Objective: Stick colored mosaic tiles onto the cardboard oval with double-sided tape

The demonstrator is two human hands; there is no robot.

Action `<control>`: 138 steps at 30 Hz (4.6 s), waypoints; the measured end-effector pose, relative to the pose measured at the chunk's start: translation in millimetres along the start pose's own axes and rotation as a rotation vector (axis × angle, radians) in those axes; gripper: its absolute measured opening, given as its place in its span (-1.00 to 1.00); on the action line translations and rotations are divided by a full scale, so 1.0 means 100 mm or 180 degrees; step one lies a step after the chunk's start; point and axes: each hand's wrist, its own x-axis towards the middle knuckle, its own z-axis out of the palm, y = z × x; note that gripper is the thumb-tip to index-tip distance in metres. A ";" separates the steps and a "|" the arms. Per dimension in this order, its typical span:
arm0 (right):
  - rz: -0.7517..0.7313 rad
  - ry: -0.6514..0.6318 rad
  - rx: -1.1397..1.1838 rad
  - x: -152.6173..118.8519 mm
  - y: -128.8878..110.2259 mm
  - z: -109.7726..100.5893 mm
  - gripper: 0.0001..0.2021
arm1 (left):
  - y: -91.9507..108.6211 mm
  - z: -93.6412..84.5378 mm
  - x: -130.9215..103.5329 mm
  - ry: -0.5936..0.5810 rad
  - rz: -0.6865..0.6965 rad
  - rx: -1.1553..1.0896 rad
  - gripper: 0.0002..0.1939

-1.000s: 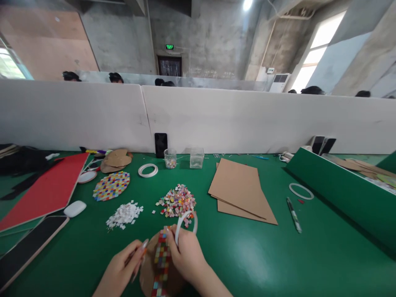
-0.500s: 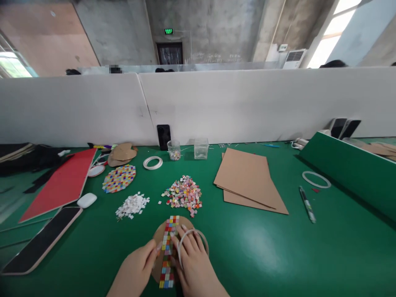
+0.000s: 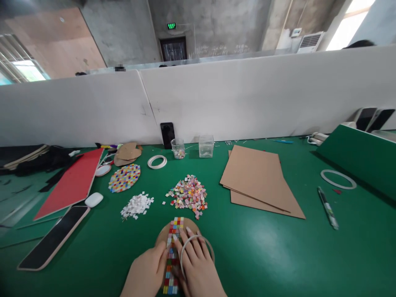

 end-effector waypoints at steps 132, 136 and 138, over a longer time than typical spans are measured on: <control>0.1805 0.0914 0.2436 0.83 0.78 -0.40 -0.69 | -0.09 -0.35 1.28 0.0805 0.1381 -0.1705 -0.81; 0.1785 0.0922 0.2574 0.82 0.76 -0.40 -0.66 | -0.11 -0.40 1.27 0.0841 0.1394 -0.1791 -0.82; 0.1694 0.0922 0.2586 0.81 0.75 -0.38 -0.64 | -0.12 -0.42 1.26 0.0863 0.1471 -0.1599 -0.83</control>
